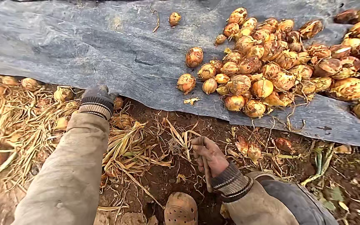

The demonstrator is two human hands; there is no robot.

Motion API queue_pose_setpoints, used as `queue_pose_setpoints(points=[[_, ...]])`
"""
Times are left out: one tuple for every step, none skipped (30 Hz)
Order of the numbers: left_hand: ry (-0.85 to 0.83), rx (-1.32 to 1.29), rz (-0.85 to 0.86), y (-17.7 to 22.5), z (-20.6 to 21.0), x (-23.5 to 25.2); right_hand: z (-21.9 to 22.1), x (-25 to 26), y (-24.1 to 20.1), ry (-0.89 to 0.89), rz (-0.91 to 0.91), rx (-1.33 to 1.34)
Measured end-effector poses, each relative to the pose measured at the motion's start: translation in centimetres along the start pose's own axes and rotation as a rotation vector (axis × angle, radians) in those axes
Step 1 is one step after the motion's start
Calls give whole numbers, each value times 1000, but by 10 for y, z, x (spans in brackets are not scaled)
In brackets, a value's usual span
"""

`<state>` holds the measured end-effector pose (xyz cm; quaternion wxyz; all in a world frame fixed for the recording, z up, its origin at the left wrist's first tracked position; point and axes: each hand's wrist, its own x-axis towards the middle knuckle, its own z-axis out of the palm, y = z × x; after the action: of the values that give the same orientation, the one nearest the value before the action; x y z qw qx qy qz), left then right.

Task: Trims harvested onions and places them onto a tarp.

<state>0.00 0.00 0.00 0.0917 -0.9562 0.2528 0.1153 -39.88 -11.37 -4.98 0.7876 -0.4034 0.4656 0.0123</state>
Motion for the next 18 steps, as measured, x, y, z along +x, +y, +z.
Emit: queue_pose_setpoints(points=[[-59, 85, -42, 4, 15, 8, -1, 1, -1, -2, 3, -10], [-94, 137, -86, 10, 22, 12, -2, 3, -2, -5, -1, -28], [-116, 166, -123, 17, 24, 9, -3, 3, -2, -12, -6, -45], [-130, 187, -152, 23, 24, 5, -3, 4, -1, -15, -11, -56], [-143, 193, -170, 27, 23, 1, -3, 3, -1, -23, -14, -65], [-154, 201, -174, 29, 21, -3, -3, 2, -2, -32, -20, -74], [-161, 206, -172, 31, 19, -8, -3, 0, -3, -45, -27, -81], [-175, 217, -166, 32, 17, -15, -2, -2, -3, -57, -31, -88], [-196, 236, -160, 31, 16, -21, -2, -5, -3, -66, -33, -99], [-208, 250, -149, 26, 19, -27, -1, -7, -2, -74, -33, -117], [-207, 240, -123, 19, 21, -34, -1, -10, 0, -80, -36, -136], [-169, 189, -68, 8, 23, -44, -1, -12, 1, -83, -43, -156], [-102, 101, 6, -3, 25, -57, 0, -14, 2, -82, -53, -180], [-2, -48, 91, -15, 27, -72, 1, -17, 2, -85, -61, -217], [102, -239, 171, -24, 32, -89, 3, -19, 3, -93, -73, -263], [176, -443, 223, -26, 36, -110, 5, -22, 4, -100, -93, -313], [226, -630, 245, -23, 39, -133, 8, -25, 5, -112, -119, -359], [235, -807, 227, -13, 39, -159, 11, -28, 6, -129, -153, -405]])
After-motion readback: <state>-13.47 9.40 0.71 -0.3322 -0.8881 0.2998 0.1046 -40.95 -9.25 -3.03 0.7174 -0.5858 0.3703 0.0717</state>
